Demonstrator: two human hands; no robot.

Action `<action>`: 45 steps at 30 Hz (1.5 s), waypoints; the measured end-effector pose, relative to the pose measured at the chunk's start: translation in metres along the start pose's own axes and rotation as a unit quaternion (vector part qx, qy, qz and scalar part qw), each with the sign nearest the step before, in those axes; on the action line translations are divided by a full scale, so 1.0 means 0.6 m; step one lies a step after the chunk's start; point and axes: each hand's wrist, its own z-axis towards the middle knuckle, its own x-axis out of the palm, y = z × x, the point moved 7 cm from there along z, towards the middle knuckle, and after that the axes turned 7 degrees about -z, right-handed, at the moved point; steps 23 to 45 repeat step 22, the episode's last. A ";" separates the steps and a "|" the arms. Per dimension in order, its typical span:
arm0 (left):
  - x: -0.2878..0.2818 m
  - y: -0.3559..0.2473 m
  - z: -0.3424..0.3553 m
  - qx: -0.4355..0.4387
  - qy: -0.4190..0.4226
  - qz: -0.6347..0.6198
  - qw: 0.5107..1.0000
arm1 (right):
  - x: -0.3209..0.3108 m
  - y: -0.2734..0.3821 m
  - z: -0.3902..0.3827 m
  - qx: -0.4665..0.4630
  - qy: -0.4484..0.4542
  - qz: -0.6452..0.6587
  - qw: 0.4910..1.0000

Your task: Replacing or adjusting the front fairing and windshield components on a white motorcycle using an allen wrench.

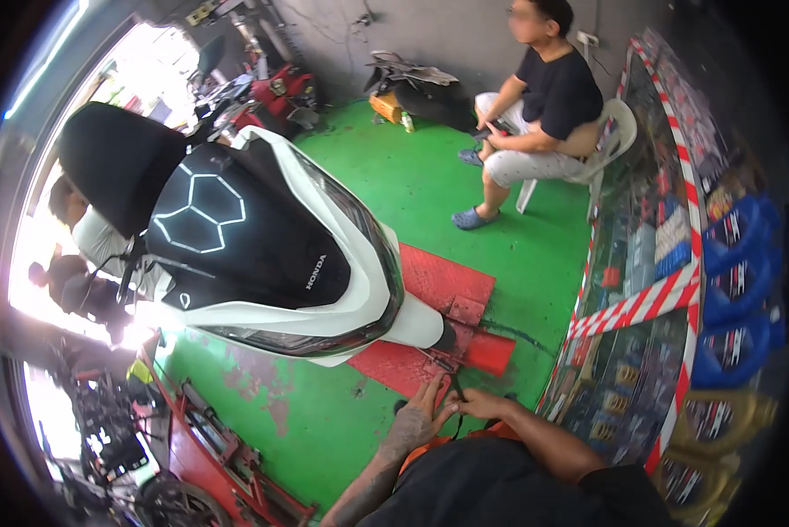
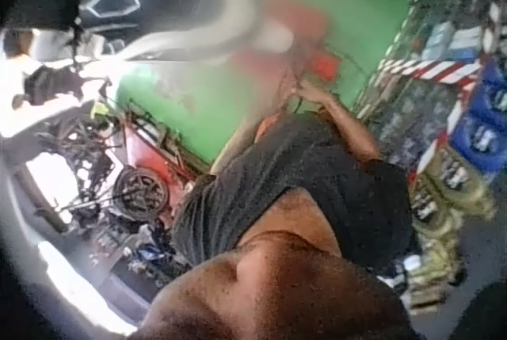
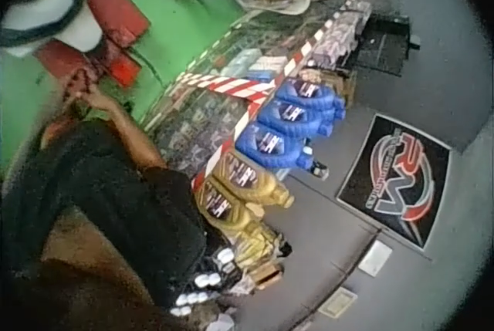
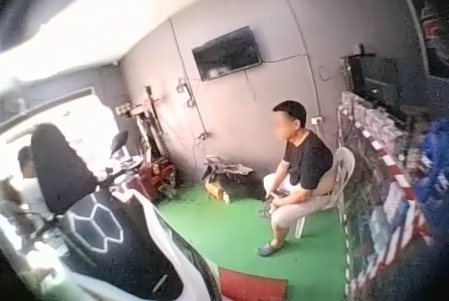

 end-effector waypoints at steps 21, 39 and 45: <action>-0.050 0.148 0.010 -0.156 -0.443 -0.525 0.710 | -0.270 0.045 0.138 0.014 0.263 -0.258 0.930; -0.039 0.148 0.024 -0.172 -0.454 -0.520 0.703 | -0.314 0.027 0.155 0.053 0.277 -0.252 0.926; -0.039 0.148 0.024 -0.172 -0.454 -0.520 0.703 | -0.314 0.027 0.155 0.053 0.277 -0.252 0.926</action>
